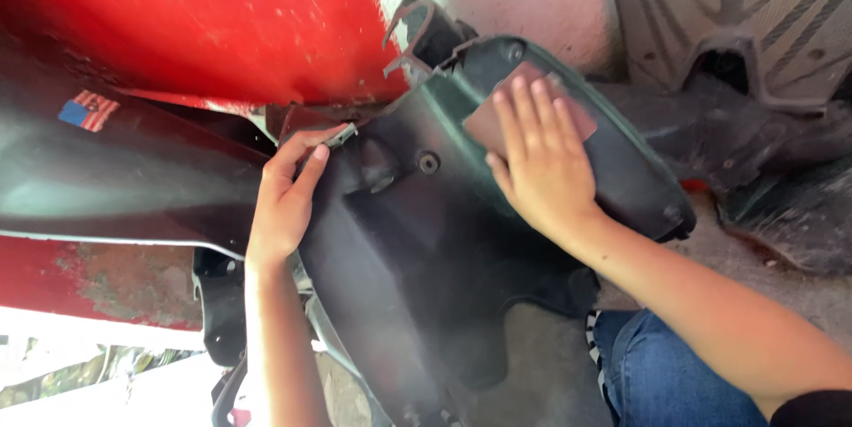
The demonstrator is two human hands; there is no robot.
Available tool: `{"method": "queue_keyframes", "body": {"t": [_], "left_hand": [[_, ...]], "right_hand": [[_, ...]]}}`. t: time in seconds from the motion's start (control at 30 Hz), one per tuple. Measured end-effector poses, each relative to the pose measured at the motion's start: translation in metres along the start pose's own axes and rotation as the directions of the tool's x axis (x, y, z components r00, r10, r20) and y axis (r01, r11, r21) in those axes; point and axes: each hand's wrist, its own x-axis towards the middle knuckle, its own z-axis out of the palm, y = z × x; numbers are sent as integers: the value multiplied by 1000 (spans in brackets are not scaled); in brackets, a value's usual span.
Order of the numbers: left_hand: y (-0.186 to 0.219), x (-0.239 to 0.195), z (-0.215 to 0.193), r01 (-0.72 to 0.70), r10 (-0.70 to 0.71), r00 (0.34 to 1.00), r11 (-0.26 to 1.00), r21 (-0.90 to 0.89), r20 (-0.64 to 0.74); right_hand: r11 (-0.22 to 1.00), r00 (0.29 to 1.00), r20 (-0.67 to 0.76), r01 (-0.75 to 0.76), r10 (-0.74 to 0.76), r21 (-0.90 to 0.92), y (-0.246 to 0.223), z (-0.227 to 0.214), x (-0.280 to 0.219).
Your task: The person uses sandpaper to sand down the surface of a motorcycle plastic panel.
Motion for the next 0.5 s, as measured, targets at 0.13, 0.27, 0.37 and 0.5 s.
{"method": "queue_keyframes", "body": {"t": [0.13, 0.27, 0.37, 0.5], "left_hand": [[8, -2, 1, 8, -8, 1000, 1000, 27, 1], [8, -1, 0, 9, -9, 1000, 999, 33, -6], [6, -2, 0, -11, 12, 1000, 999, 35, -7], [6, -3, 2, -18, 19, 1000, 999, 30, -14]], "right_hand": [[988, 996, 20, 91, -89, -121, 3, -2, -1], [999, 1000, 21, -5, 5, -36, 8, -13, -3], [1000, 1000, -7, 18, -18, -19, 9, -10, -10], [982, 992, -5, 121, -123, -145, 9, -4, -21]]}}
